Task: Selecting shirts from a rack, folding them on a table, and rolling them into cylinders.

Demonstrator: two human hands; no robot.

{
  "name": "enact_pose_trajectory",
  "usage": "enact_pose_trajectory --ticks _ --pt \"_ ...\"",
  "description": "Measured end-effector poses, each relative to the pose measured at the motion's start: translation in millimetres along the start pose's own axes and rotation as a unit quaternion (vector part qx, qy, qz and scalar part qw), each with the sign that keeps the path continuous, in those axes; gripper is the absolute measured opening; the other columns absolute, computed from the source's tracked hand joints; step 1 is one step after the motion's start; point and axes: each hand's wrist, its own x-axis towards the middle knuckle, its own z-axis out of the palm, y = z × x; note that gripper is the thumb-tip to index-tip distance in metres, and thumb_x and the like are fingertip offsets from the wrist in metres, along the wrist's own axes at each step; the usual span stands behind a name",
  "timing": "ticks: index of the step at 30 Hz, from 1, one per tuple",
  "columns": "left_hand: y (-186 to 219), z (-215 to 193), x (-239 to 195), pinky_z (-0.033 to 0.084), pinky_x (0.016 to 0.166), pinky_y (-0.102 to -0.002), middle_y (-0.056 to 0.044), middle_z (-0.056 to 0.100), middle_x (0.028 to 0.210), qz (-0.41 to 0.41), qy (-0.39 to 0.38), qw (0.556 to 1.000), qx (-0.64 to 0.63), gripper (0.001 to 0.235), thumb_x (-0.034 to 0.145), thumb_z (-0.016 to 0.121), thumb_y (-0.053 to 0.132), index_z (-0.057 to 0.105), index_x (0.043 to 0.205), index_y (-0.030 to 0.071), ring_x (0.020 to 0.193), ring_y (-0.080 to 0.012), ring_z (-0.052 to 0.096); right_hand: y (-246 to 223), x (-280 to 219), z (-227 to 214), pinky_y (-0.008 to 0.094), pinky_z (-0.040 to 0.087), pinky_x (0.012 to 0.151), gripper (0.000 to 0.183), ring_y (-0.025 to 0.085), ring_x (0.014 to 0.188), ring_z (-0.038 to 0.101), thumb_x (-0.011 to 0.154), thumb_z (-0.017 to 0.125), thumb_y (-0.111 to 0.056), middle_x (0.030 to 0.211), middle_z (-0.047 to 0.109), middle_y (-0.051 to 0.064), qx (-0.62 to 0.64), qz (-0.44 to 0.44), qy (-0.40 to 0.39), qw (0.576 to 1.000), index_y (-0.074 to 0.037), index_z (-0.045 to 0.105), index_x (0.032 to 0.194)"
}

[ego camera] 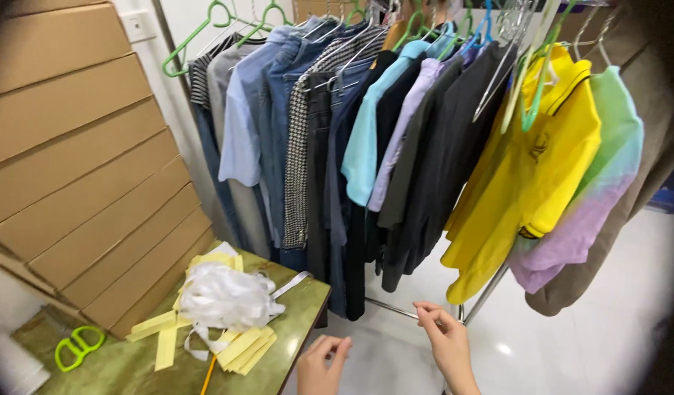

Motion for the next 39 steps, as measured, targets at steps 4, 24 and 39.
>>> enact_pose_trajectory --ticks 4,24,39 --pt "78 63 58 0.053 0.064 -0.023 0.006 0.075 0.067 0.036 -0.094 0.994 -0.038 0.036 0.1 0.067 0.034 0.078 0.07 0.017 0.061 -0.0067 0.076 -19 34 -53 0.036 0.054 0.092 0.044 0.019 0.112 0.074 0.1 0.066 -0.021 0.108 0.087 0.014 0.012 -0.039 0.029 0.999 -0.001 0.061 0.062" --pt "242 207 380 0.042 0.115 -0.052 -0.031 0.059 0.147 0.412 -0.012 0.911 -0.015 0.073 0.102 0.063 0.021 0.032 0.161 -0.008 0.131 -0.0458 0.059 -188 171 -82 0.036 0.059 0.108 0.036 0.023 0.121 0.078 0.099 0.058 -0.009 0.134 0.082 0.013 -0.028 -0.141 0.064 0.988 0.005 0.078 0.126" --pt "265 283 420 0.041 0.12 -0.042 -0.009 0.06 0.129 0.358 -0.265 0.837 -0.319 0.018 0.107 0.059 0.026 0.07 0.099 0.013 0.131 -0.0252 0.058 -237 279 -40 0.032 0.06 0.089 0.029 0.021 0.108 0.071 0.092 0.083 -0.018 0.121 0.071 0.012 -0.343 -0.346 0.313 0.815 -0.003 0.079 0.117"
